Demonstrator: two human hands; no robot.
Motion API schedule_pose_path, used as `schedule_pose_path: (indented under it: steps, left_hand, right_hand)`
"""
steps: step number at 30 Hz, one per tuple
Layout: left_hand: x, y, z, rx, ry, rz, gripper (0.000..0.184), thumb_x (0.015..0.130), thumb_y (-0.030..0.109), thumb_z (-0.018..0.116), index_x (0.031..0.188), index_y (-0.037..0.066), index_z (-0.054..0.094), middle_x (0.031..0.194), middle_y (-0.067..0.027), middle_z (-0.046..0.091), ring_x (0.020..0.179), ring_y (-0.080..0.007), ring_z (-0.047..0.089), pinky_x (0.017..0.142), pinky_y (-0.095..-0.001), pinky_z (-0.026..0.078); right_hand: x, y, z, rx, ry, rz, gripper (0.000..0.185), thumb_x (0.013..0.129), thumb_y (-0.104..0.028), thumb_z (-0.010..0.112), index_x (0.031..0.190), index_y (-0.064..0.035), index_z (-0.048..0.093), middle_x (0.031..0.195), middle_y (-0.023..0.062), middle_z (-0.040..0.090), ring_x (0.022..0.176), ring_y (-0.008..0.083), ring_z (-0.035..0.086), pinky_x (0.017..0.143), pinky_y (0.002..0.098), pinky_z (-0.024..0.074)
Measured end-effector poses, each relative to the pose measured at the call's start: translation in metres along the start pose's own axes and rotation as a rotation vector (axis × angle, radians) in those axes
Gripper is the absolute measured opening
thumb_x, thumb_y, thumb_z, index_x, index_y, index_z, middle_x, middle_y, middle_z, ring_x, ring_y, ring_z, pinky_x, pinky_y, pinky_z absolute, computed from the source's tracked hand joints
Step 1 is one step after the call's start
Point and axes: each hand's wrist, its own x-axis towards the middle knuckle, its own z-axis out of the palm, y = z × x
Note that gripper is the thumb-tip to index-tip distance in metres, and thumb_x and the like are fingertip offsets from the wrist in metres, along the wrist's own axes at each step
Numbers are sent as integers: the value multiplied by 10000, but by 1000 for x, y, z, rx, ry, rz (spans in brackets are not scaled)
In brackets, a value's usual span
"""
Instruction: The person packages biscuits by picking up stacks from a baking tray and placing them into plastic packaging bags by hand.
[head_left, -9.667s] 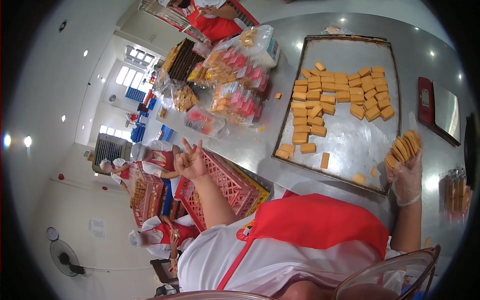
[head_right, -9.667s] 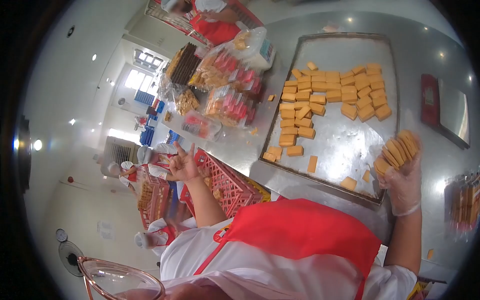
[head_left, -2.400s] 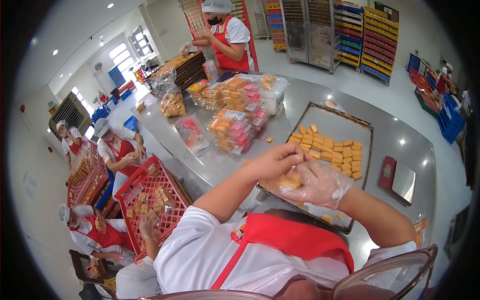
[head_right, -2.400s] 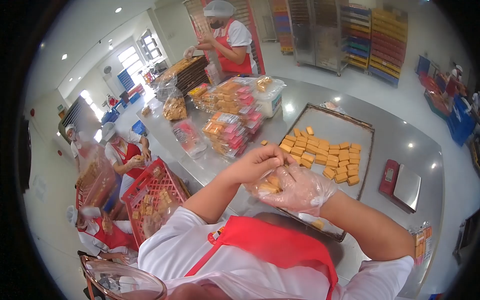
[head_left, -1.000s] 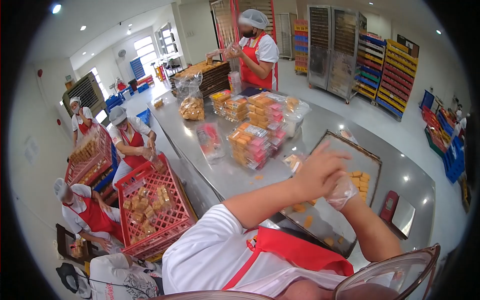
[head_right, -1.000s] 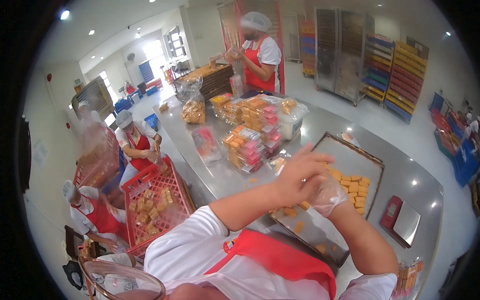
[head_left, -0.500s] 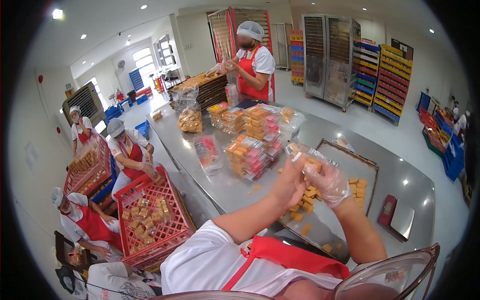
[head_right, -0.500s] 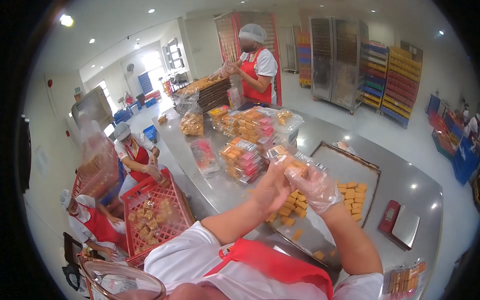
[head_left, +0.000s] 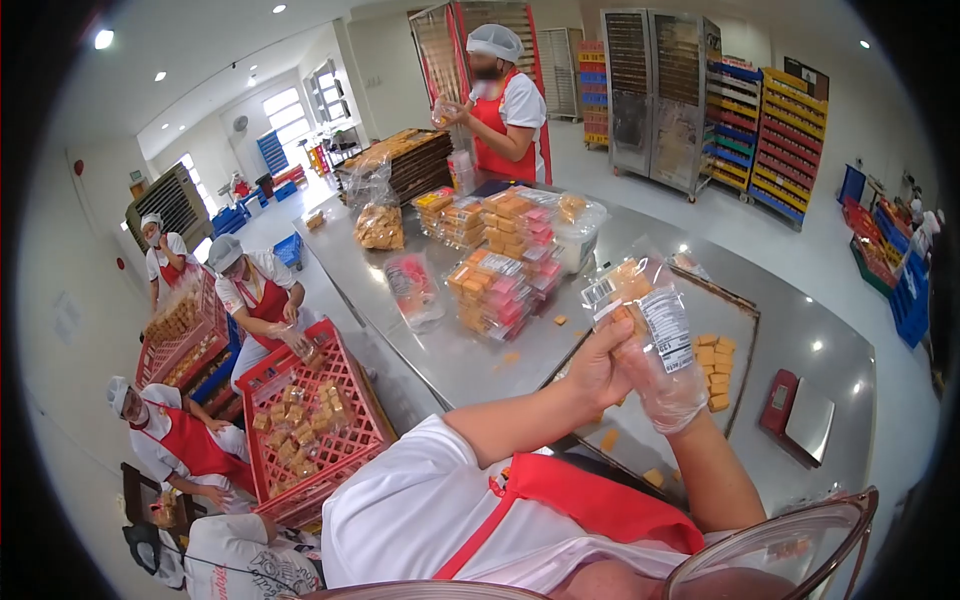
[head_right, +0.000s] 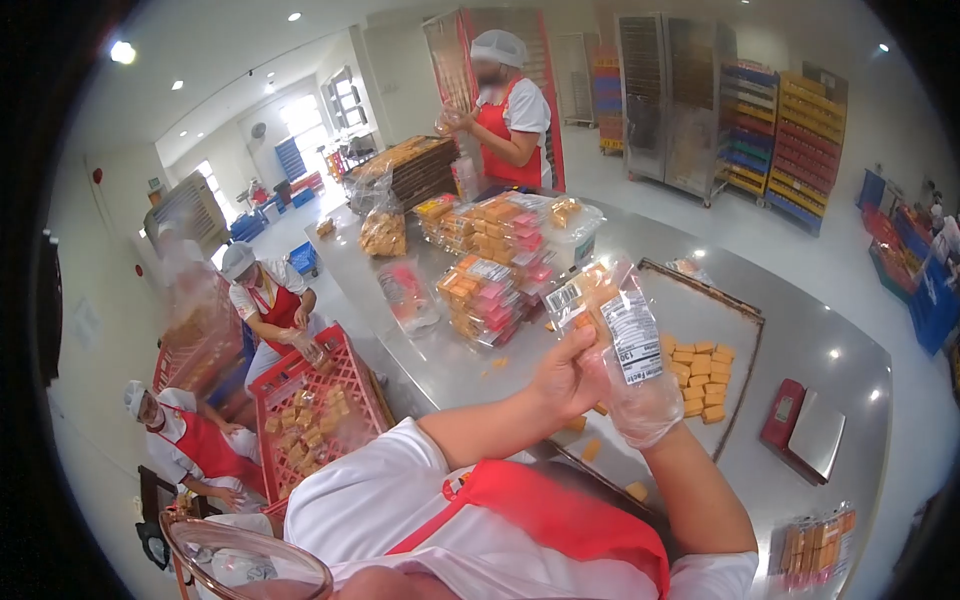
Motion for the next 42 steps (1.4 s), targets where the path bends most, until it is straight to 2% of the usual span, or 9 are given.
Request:
schedule_pose_path:
  steps: [4, 10, 13, 17, 24, 29, 31, 40, 42]
  left_hand:
    - [1, 3, 8, 40, -43, 5, 398, 782, 171, 560, 1129, 36, 422, 1040, -97, 537, 960, -209, 532, 859, -344, 430]
    - [-7, 6, 19, 131, -127, 99, 423, 789, 171, 550, 1164, 36, 405, 1063, -94, 528, 987, -203, 517, 864, -331, 418]
    - [-11, -8, 5, 81, -153, 93, 410, 804, 151, 527, 1175, 35, 398, 1099, -89, 511, 1020, -200, 496, 884, -333, 400]
    - [-21, -28, -16, 48, -108, 119, 394, 821, 126, 496, 1189, 35, 389, 1137, -82, 492, 1072, -198, 458, 938, -339, 341]
    - [-31, -15, -60, 73, -358, -197, 410, 814, 162, 526, 1182, 22, 412, 1164, -88, 478, 1105, -183, 428, 943, -327, 326]
    - [-56, 28, -58, 472, -195, -412, 498, 736, 198, 653, 1149, 7, 450, 1151, -73, 498, 1058, -152, 460, 919, -296, 342]
    - [-65, 32, -60, 636, -119, -492, 559, 689, 177, 707, 1154, -2, 454, 1113, -80, 521, 1017, -162, 484, 908, -303, 349]
    - [-113, 27, -57, 831, -151, -582, 403, 833, 206, 536, 1161, 15, 400, 997, -42, 558, 888, -113, 520, 783, -258, 421]
    - [-118, 20, -62, 809, -109, -518, 402, 847, 229, 513, 1160, 13, 381, 985, -47, 555, 868, -114, 518, 767, -258, 425]
  right_hand:
    - [-2, -10, -2, -193, 39, -32, 442, 660, -52, 687, 1072, -61, 529, 963, 65, 552, 848, 181, 562, 677, 285, 469]
    - [1, -21, 11, 704, 171, 334, 477, 673, -89, 661, 1117, -26, 497, 1085, 130, 504, 998, 269, 498, 819, 307, 422]
    - [11, -23, -1, 207, 67, 7, 519, 708, -9, 631, 1188, -38, 437, 1144, 132, 477, 1016, 241, 492, 851, 321, 398]
    - [33, -36, 4, 702, -41, 305, 434, 799, -142, 552, 1200, -43, 420, 1152, 116, 477, 1027, 218, 479, 859, 299, 380]
    - [6, -10, 5, 357, -36, 134, 444, 809, -248, 557, 1186, -57, 421, 1072, 93, 506, 975, 187, 492, 827, 291, 397]
    - [18, -40, -24, 1030, -287, 869, 473, 702, -227, 684, 1089, -43, 484, 920, 99, 572, 814, 209, 545, 754, 279, 426]
    - [2, -33, -24, 678, -479, 532, 453, 714, -234, 674, 1086, -45, 497, 931, 88, 577, 820, 196, 545, 763, 276, 426]
    - [-34, -48, -26, 584, -785, 474, 469, 739, -172, 655, 1155, -52, 475, 988, 46, 565, 846, 171, 552, 772, 287, 450]
    - [-66, -21, -3, 991, -791, 983, 476, 745, -219, 650, 1158, -61, 473, 999, 60, 567, 852, 164, 553, 769, 289, 454]
